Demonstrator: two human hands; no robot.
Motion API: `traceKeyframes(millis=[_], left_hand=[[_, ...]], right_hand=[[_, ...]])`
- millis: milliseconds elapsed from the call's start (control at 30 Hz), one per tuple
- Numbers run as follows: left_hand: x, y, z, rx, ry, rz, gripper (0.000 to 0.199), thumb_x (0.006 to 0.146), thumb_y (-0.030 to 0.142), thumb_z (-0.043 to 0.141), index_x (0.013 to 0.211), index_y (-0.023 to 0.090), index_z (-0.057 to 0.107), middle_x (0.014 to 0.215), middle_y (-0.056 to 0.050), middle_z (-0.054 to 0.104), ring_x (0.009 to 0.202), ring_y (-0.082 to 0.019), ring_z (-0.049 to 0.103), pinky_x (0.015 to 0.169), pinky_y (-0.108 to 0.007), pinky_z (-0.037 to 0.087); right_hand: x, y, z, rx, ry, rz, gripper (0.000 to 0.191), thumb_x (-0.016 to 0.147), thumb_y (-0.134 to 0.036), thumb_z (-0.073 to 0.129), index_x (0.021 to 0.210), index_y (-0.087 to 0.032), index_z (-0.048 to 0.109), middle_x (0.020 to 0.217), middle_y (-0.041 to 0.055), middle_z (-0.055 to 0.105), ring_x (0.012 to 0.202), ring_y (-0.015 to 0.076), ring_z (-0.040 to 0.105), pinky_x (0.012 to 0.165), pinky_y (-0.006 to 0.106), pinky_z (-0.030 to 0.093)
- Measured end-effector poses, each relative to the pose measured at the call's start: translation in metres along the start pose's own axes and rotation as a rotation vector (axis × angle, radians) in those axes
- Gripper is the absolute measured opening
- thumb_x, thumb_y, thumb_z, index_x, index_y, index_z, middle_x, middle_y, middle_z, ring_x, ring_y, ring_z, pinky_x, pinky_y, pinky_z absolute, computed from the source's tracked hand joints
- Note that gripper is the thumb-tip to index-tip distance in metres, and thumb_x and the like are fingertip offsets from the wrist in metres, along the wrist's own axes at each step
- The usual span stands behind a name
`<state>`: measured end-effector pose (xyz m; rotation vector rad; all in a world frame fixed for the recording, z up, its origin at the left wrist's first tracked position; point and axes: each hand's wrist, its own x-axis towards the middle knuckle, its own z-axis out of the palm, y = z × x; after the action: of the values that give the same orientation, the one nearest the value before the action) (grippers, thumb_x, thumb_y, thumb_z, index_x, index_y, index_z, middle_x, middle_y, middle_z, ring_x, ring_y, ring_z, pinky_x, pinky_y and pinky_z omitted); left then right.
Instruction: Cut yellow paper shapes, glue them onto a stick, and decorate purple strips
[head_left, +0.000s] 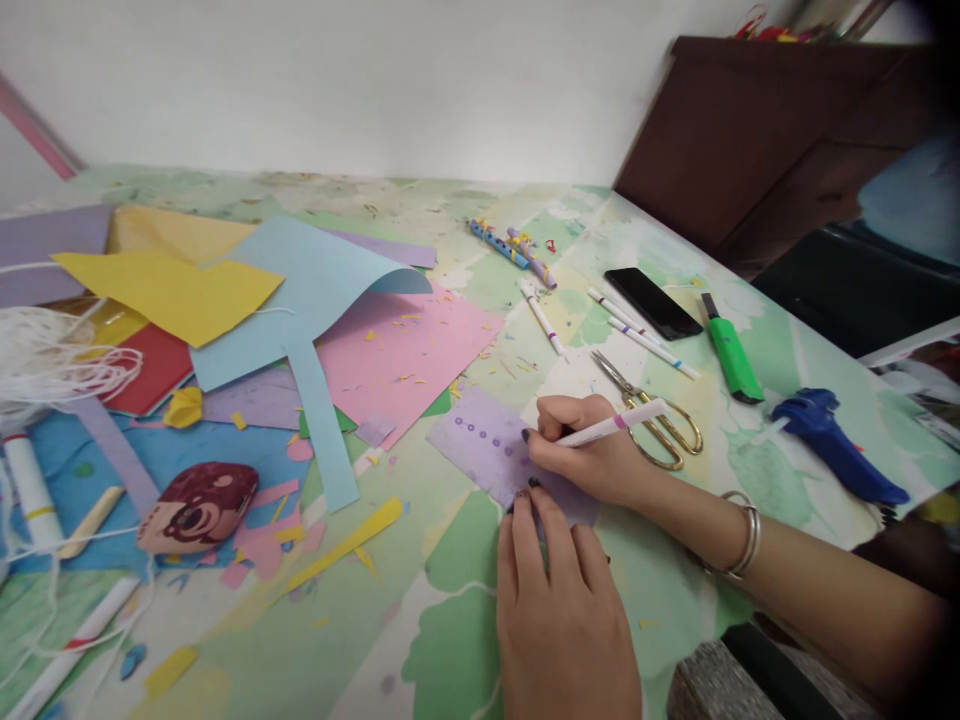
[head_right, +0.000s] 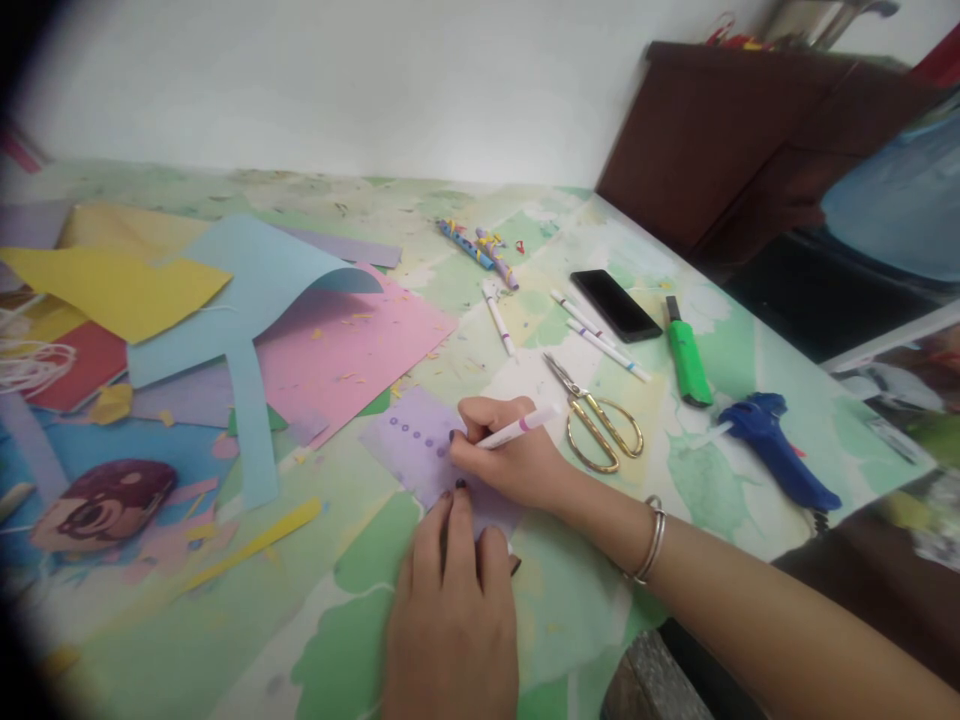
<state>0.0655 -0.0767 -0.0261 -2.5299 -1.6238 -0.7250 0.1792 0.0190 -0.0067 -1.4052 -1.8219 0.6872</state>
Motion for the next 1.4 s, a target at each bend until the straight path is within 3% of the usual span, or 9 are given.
traceKeyframes(millis=[1400], left_hand=[[-0.0014, -0.0006, 0.0021, -0.011, -0.002, 0.002, 0.020, 0.083, 0.015, 0.052, 0.100, 0.011, 0.063, 0.115, -0.017, 0.058, 0.109, -0.031, 0.052, 0.081, -0.046, 0.052]], right_hand=[[-0.0001, -0.0011, -0.0002, 0.005, -0.015, 0.015, 0.032, 0.067, -0.012, 0.052, 0.052, -0.020, 0.025, 0.047, -0.0079, 0.025, 0.046, 0.0058, 0.024, 0.042, 0.022, 0.019]])
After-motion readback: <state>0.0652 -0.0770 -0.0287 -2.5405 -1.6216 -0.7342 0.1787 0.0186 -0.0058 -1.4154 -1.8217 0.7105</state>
